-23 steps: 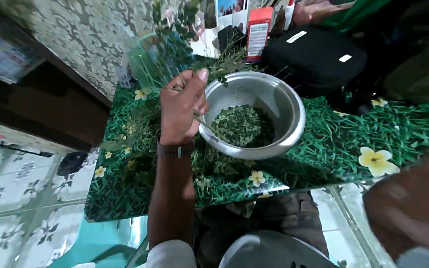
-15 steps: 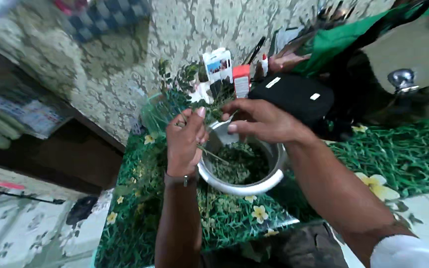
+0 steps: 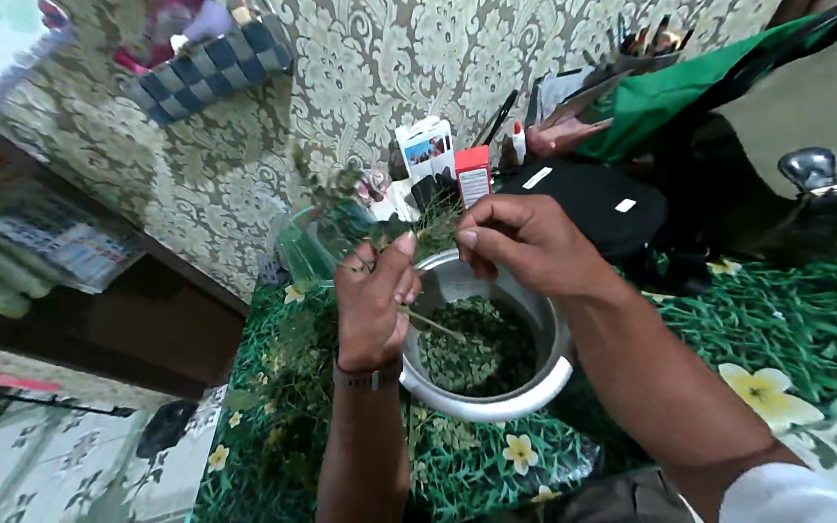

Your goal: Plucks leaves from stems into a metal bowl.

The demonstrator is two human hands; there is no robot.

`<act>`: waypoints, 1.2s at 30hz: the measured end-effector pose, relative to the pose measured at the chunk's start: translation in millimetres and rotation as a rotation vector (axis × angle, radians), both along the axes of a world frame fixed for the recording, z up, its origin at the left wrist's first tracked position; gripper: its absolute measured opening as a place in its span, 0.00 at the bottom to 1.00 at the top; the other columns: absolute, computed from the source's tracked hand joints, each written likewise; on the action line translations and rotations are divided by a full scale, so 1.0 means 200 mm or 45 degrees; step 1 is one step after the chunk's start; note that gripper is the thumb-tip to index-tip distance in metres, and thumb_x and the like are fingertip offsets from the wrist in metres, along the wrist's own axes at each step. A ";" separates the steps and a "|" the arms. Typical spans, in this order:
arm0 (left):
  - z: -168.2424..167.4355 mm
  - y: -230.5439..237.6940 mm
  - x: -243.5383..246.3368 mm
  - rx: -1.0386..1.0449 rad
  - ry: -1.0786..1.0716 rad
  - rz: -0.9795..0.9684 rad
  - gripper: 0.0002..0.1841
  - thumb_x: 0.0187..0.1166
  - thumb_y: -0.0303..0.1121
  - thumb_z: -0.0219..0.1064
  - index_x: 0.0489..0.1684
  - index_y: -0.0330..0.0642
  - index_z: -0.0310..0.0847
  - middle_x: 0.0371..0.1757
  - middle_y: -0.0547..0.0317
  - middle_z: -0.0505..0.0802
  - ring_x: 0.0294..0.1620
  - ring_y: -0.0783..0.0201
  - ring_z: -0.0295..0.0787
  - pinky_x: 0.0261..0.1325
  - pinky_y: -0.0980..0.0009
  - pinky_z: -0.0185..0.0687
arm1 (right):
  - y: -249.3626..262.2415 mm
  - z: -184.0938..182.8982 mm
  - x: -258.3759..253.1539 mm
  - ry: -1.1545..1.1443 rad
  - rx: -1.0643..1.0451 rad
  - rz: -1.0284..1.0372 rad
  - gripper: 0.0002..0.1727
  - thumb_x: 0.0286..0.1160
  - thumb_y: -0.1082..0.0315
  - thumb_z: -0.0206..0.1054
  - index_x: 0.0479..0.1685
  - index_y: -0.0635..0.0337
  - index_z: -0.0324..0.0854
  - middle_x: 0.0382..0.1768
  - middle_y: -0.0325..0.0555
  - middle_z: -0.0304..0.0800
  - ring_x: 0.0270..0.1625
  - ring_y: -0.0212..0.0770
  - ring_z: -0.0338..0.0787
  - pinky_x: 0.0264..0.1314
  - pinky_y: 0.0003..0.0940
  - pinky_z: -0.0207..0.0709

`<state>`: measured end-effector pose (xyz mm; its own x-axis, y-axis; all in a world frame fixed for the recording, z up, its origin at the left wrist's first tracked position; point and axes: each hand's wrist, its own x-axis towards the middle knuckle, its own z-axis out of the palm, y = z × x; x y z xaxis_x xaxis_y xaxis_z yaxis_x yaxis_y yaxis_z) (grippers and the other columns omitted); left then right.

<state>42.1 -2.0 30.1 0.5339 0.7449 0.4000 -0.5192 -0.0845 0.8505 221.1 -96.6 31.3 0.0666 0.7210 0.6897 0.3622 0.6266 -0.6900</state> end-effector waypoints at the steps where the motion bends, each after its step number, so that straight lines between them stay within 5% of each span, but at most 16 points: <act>1: 0.00 0.00 0.00 0.014 -0.021 0.022 0.08 0.82 0.31 0.68 0.30 0.46 0.81 0.12 0.69 0.74 0.11 0.75 0.70 0.19 0.79 0.74 | 0.00 0.00 0.00 0.010 0.008 -0.005 0.09 0.84 0.68 0.60 0.39 0.61 0.84 0.27 0.38 0.86 0.22 0.28 0.83 0.22 0.23 0.82; 4: 0.01 -0.01 0.00 0.062 -0.030 0.076 0.10 0.84 0.31 0.65 0.28 0.47 0.79 0.12 0.70 0.72 0.10 0.75 0.67 0.18 0.79 0.71 | 0.00 -0.01 -0.01 0.023 0.005 -0.008 0.08 0.85 0.68 0.60 0.41 0.61 0.81 0.26 0.38 0.85 0.21 0.29 0.82 0.21 0.24 0.80; 8: 0.01 -0.06 0.02 0.044 0.004 0.143 0.10 0.84 0.30 0.65 0.27 0.47 0.78 0.11 0.69 0.72 0.10 0.75 0.67 0.17 0.79 0.72 | 0.01 -0.03 -0.04 0.000 -0.110 -0.018 0.14 0.78 0.63 0.68 0.57 0.59 0.81 0.39 0.40 0.86 0.30 0.30 0.85 0.27 0.25 0.83; 11: 0.00 -0.09 0.05 0.027 0.031 0.125 0.11 0.84 0.30 0.64 0.26 0.47 0.76 0.11 0.70 0.71 0.10 0.75 0.66 0.17 0.79 0.71 | 0.04 -0.06 -0.05 -0.007 -0.018 -0.025 0.05 0.81 0.70 0.65 0.45 0.62 0.83 0.38 0.42 0.85 0.27 0.29 0.83 0.26 0.24 0.82; 17: 0.00 -0.09 0.04 0.016 0.020 0.113 0.14 0.86 0.31 0.60 0.24 0.49 0.75 0.11 0.71 0.68 0.10 0.75 0.65 0.18 0.79 0.70 | 0.03 -0.05 -0.02 -0.053 0.005 0.010 0.07 0.79 0.71 0.63 0.34 0.61 0.83 0.27 0.38 0.83 0.21 0.26 0.78 0.21 0.22 0.75; 20: 0.01 -0.09 0.04 0.021 0.010 0.108 0.14 0.87 0.31 0.60 0.24 0.48 0.76 0.11 0.71 0.69 0.10 0.75 0.66 0.17 0.79 0.70 | 0.03 -0.05 -0.02 -0.013 -0.017 -0.021 0.06 0.80 0.67 0.66 0.39 0.61 0.84 0.25 0.37 0.82 0.21 0.27 0.78 0.21 0.23 0.75; 23: 0.00 -0.09 0.04 0.020 0.024 0.087 0.14 0.86 0.31 0.60 0.24 0.48 0.76 0.11 0.71 0.69 0.10 0.75 0.66 0.17 0.79 0.70 | 0.03 -0.05 -0.03 0.003 -0.022 -0.044 0.11 0.78 0.65 0.67 0.52 0.61 0.83 0.36 0.39 0.84 0.31 0.29 0.83 0.29 0.24 0.81; 28: -0.01 -0.09 0.05 0.028 0.046 0.068 0.13 0.86 0.31 0.60 0.26 0.48 0.77 0.11 0.70 0.69 0.10 0.75 0.65 0.18 0.79 0.70 | 0.04 -0.06 -0.02 0.034 0.113 -0.038 0.08 0.81 0.72 0.61 0.36 0.62 0.84 0.38 0.41 0.83 0.26 0.27 0.78 0.23 0.21 0.74; 33: -0.01 -0.10 0.07 0.001 0.079 0.094 0.12 0.85 0.30 0.61 0.27 0.47 0.77 0.10 0.70 0.70 0.09 0.75 0.66 0.17 0.79 0.71 | 0.03 -0.05 -0.03 0.057 0.036 -0.033 0.07 0.78 0.68 0.64 0.44 0.61 0.84 0.41 0.41 0.84 0.31 0.28 0.81 0.29 0.23 0.79; 36: -0.02 -0.12 0.08 0.014 0.084 0.080 0.09 0.85 0.29 0.62 0.30 0.45 0.78 0.11 0.68 0.71 0.10 0.75 0.67 0.17 0.79 0.72 | 0.05 -0.06 -0.04 0.072 0.118 -0.016 0.05 0.78 0.73 0.63 0.37 0.64 0.84 0.39 0.42 0.83 0.29 0.27 0.79 0.27 0.21 0.77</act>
<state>58.3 -25.8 25.2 0.5118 0.7737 0.3735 -0.4553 -0.1244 0.8816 212.6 -86.3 18.5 0.1159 0.6534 0.7481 0.3330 0.6840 -0.6490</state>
